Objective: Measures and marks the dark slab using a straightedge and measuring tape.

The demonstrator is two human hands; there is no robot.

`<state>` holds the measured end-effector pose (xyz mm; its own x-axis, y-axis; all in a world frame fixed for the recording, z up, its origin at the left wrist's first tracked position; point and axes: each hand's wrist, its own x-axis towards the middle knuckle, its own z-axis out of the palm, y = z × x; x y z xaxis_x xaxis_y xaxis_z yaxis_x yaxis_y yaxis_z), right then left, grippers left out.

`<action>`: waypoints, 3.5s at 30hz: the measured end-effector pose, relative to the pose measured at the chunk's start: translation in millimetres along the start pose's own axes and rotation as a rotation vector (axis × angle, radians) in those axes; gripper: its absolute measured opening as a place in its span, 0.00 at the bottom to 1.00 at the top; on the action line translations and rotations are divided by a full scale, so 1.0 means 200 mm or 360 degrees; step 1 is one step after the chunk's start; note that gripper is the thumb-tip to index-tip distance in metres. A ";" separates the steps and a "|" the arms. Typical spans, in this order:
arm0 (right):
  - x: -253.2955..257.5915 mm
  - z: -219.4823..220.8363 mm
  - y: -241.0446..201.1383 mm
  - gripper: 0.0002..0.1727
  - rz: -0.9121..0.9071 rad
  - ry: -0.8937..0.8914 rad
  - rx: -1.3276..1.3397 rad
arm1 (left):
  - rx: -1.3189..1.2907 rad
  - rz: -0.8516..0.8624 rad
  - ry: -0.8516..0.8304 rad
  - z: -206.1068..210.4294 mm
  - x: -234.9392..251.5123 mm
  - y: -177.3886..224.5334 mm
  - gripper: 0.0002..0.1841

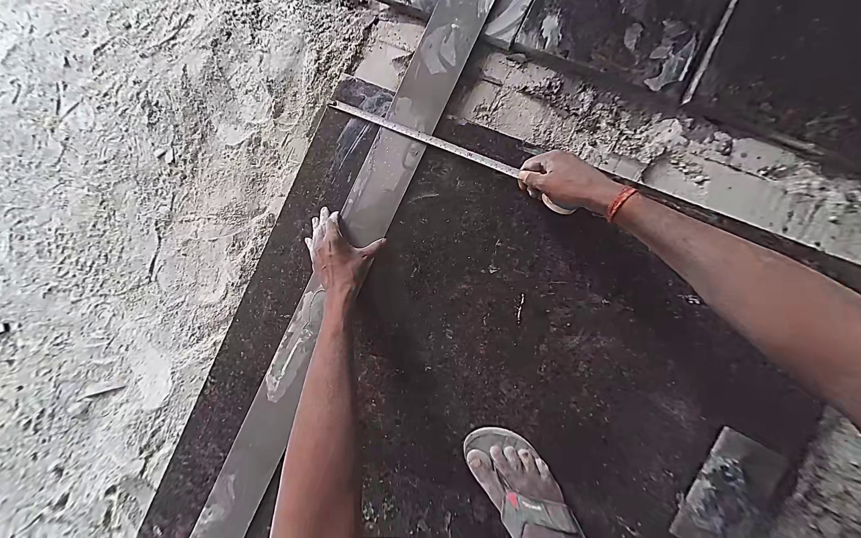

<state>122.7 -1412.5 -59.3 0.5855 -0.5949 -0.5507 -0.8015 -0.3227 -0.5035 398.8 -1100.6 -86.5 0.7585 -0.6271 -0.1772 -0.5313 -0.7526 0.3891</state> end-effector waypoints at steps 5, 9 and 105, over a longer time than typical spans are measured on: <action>0.01 -0.01 0.01 0.20 -0.0027 0.0011 0.0004 | 0.0020 0.0007 0.0056 -0.02 0.07 -0.03 0.53; 0.01 0.00 0.01 0.20 -0.0025 0.0025 -0.0024 | 0.0112 -0.0002 -0.0060 -0.06 0.09 -0.03 0.56; -2.23 2.10 -2.54 0.29 -0.1810 -0.1179 -0.1710 | -0.1105 -0.2329 0.0664 -0.60 -4.08 -2.54 0.14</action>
<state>319.5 -673.5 161.8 0.5504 0.5980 -0.5826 0.4826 -0.7973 -0.3625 95.4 -182.3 -31.2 0.5326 0.6549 -0.5361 0.8378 -0.3180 0.4438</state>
